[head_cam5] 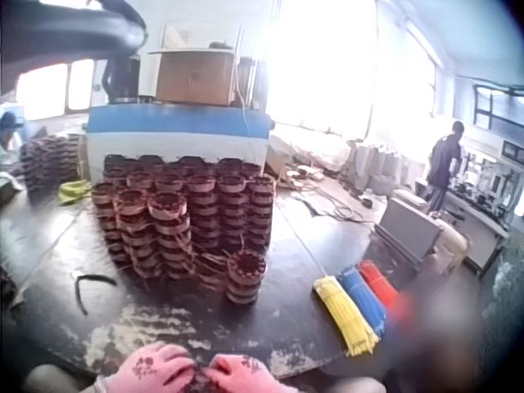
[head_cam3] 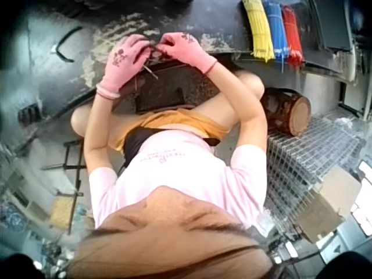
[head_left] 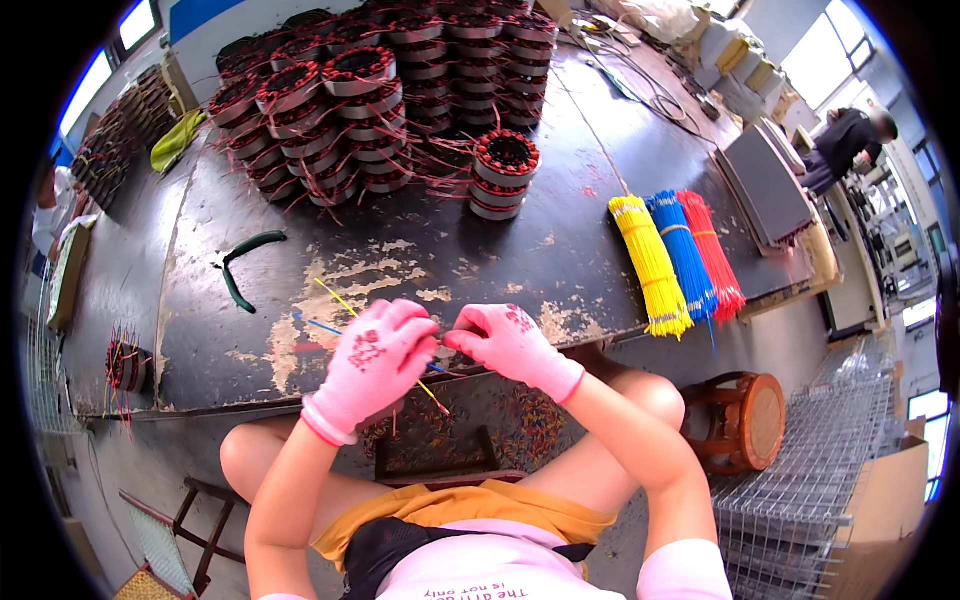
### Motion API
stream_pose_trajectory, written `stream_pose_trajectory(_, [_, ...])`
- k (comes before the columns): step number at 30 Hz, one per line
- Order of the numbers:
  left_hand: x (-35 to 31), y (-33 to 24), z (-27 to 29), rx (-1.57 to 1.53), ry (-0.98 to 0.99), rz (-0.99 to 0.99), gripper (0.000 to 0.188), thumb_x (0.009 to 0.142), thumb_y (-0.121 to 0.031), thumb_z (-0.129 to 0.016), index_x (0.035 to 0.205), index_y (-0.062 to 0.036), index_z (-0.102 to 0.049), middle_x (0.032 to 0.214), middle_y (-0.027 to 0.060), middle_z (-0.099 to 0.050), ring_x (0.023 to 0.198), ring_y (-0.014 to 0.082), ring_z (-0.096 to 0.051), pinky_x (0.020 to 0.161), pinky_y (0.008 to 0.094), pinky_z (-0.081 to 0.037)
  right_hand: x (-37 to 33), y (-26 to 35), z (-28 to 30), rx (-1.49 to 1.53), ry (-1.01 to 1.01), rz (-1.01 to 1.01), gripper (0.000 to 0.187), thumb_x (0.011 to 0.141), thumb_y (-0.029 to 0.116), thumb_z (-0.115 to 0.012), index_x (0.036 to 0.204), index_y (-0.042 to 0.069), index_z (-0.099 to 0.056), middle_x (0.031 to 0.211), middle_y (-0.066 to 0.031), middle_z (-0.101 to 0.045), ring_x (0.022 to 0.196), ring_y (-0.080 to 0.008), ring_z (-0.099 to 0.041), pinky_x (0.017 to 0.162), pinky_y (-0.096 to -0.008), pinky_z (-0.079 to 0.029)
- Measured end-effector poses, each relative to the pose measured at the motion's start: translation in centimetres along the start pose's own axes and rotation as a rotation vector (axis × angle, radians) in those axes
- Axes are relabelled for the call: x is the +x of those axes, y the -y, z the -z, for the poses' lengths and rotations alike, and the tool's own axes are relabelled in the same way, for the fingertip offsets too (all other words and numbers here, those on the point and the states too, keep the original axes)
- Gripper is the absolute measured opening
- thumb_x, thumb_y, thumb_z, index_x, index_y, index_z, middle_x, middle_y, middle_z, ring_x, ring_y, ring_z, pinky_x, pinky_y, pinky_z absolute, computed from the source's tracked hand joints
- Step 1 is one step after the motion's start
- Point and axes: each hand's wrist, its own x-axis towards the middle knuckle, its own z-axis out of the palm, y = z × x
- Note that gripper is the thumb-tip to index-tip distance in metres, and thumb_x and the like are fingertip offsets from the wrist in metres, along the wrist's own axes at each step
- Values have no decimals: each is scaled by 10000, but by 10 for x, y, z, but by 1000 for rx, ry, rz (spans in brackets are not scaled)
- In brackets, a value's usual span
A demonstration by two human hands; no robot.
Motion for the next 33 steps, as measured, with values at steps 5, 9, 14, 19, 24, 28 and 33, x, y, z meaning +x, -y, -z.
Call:
stream_pose_trajectory(5, [-5,22,-11,80,-105,-77,193,917,-163,-635,1071,-56,-683,1189,108,-650,1153,346,-575,1028,458,-435,7,9,0,8,-21,-2,375,904,435,-679,970,67,-710,864,-152,-727,865,-330,-709,782,-426,-544])
stream_pose_trajectory(9, [-4,14,-19,56,-118,-46,187,942,-161,-617,1074,-43,-677,1150,121,-662,1123,344,-591,1010,440,-450,-26,-9,41,618,2,-130,463,959,509,-650,981,53,-729,873,-63,-740,772,-125,-673,680,-276,-521])
stream_pose_trajectory(14, [-5,14,-24,44,-148,-64,193,960,-174,-598,1072,-39,-677,1122,127,-668,1091,347,-603,977,426,-464,-98,-44,42,418,360,-322,486,992,487,-602,972,21,-740,868,-61,-743,738,-110,-669,665,-259,-528])
stream_pose_trajectory(19, [-5,18,-25,20,-111,-30,204,954,-209,-611,1083,-68,-684,1141,112,-668,1102,337,-598,988,429,-451,-98,-113,-53,52,333,-438,543,959,517,-615,990,-16,-714,886,-98,-742,817,-176,-696,774,-326,-557])
stream_pose_trajectory(24, [-6,22,-20,66,-90,-34,198,962,-212,-600,1076,-73,-682,1138,102,-668,1102,336,-598,984,429,-451,-92,-107,-133,552,208,-386,487,988,462,-601,1111,-4,-676,978,-96,-722,835,-175,-673,791,-326,-560])
stream_pose_trajectory(28, [-5,25,-27,48,-108,-72,206,975,-227,-587,1053,-60,-680,1105,104,-670,1073,342,-602,961,428,-459,-111,-90,-143,501,257,-350,471,995,455,-586,1079,1,-680,971,-83,-722,835,-170,-664,816,-334,-545])
stream_pose_trajectory(33, [-3,27,-31,38,-110,-87,213,978,-223,-575,1032,-46,-678,1073,113,-668,1059,343,-607,946,420,-463,-124,-70,-134,440,165,-261,445,975,420,-579,1010,-13,-676,925,-95,-712,787,-199,-672,772,-350,-544])
